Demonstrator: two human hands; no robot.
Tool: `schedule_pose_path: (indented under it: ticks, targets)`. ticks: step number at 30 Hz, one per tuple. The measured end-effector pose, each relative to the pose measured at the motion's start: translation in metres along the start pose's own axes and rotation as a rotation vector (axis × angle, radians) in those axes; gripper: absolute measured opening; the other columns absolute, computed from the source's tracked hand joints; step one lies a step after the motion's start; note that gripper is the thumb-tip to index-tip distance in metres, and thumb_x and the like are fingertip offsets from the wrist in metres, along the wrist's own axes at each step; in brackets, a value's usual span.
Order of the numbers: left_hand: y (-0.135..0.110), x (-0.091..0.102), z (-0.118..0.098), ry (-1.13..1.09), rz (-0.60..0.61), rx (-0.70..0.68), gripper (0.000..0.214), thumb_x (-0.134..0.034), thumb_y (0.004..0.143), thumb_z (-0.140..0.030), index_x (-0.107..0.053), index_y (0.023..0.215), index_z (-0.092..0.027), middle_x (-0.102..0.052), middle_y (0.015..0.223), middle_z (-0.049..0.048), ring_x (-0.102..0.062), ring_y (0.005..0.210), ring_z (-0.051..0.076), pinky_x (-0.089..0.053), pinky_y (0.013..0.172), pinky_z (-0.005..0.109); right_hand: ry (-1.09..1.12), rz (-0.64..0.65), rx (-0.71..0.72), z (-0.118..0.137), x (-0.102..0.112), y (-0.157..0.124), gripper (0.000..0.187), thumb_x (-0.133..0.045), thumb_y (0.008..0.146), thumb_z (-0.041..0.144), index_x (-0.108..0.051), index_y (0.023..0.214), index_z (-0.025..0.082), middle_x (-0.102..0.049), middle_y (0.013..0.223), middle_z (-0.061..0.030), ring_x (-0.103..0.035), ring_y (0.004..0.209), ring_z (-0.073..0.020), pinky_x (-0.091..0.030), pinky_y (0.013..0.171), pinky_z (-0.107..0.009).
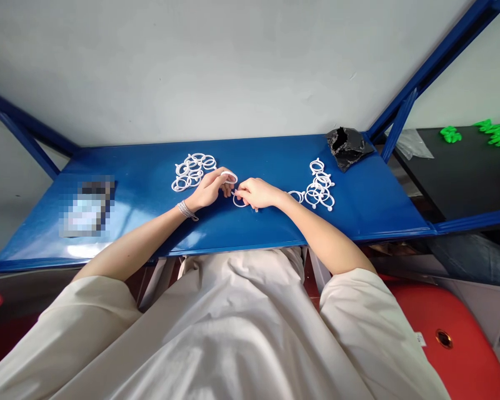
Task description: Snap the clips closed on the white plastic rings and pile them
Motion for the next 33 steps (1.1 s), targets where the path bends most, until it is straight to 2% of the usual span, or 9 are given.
schedule_pose_path:
  ticks: [5,8,13,17,20,25,33]
  targets:
    - [0.0,0.015,-0.002,0.352,-0.165,-0.068,0.023,-0.058,0.1,-0.039,-0.068,0.099,-0.018,-0.069,0.081,0.0031,-0.06,0.066,0.015,-0.047,0.06,0.027,-0.072,-0.102,0.078,0.002,0.008,0.0,0.025,-0.061,0.103,0.027,-0.063,0.079,0.019,-0.072,0.071,-0.0019,-0.059,0.05,-0.0126,-0.039,0.054,-0.027]
    - [0.002,0.02,-0.003,0.523,-0.201,-0.103,0.018,-0.061,0.096,-0.031,-0.071,0.101,-0.017,-0.07,0.083,0.004,-0.059,0.068,0.016,-0.047,0.064,0.029,-0.182,-0.231,0.147,0.007,0.018,-0.003,0.023,-0.061,0.102,0.031,-0.068,0.084,0.018,-0.07,0.073,-0.0028,-0.058,0.061,-0.0151,-0.035,0.062,-0.028]
    - [0.001,0.008,-0.004,0.678,-0.048,-0.214,0.018,-0.063,0.092,-0.029,-0.075,0.098,-0.017,-0.069,0.094,0.0095,-0.063,0.084,0.022,-0.054,0.083,0.037,-0.212,-0.421,0.291,0.018,0.032,-0.01,0.028,-0.057,0.103,0.033,-0.07,0.084,0.017,-0.067,0.089,-0.0072,-0.056,0.075,-0.0179,-0.037,0.071,-0.031]
    - [-0.004,-0.009,-0.01,0.631,0.15,-0.309,0.026,-0.069,0.092,-0.04,-0.075,0.104,-0.018,-0.069,0.103,0.0111,-0.064,0.095,0.026,-0.055,0.094,0.042,-0.206,-0.469,0.339,0.023,0.035,-0.013,0.032,-0.052,0.105,0.031,-0.071,0.084,0.017,-0.06,0.088,-0.0067,-0.055,0.079,-0.0188,-0.04,0.076,-0.032]
    - [-0.007,-0.013,-0.015,0.527,0.196,-0.316,0.035,-0.074,0.091,-0.051,-0.074,0.106,-0.02,-0.068,0.101,0.0097,-0.065,0.09,0.025,-0.055,0.088,0.039,-0.214,-0.431,0.322,0.022,0.032,-0.012,0.032,-0.051,0.106,0.03,-0.069,0.082,0.017,-0.059,0.085,-0.0055,-0.054,0.076,-0.0183,-0.04,0.076,-0.032]
    - [-0.007,-0.011,-0.019,0.446,0.149,-0.271,0.043,-0.07,0.094,-0.06,-0.072,0.098,-0.018,-0.064,0.086,0.0052,-0.054,0.067,0.016,-0.047,0.067,0.031,-0.232,-0.401,0.295,0.02,0.03,-0.01,0.031,-0.052,0.106,0.032,-0.067,0.083,0.018,-0.061,0.085,-0.0054,-0.053,0.074,-0.0178,-0.038,0.073,-0.031]
    - [-0.007,-0.009,-0.02,0.46,0.097,-0.255,0.044,-0.068,0.096,-0.061,-0.066,0.087,-0.018,-0.061,0.081,0.0031,-0.05,0.061,0.013,-0.045,0.061,0.029,-0.224,-0.392,0.291,0.02,0.031,-0.009,0.032,-0.048,0.107,0.033,-0.066,0.085,0.018,-0.064,0.087,-0.0066,-0.054,0.075,-0.0183,-0.037,0.072,-0.031]
Point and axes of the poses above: each hand's wrist, its own y-axis towards the middle knuckle, its own x-axis out of the back of the hand, z = x × y, the point moved 7 cm from there along y, towards the middle knuckle
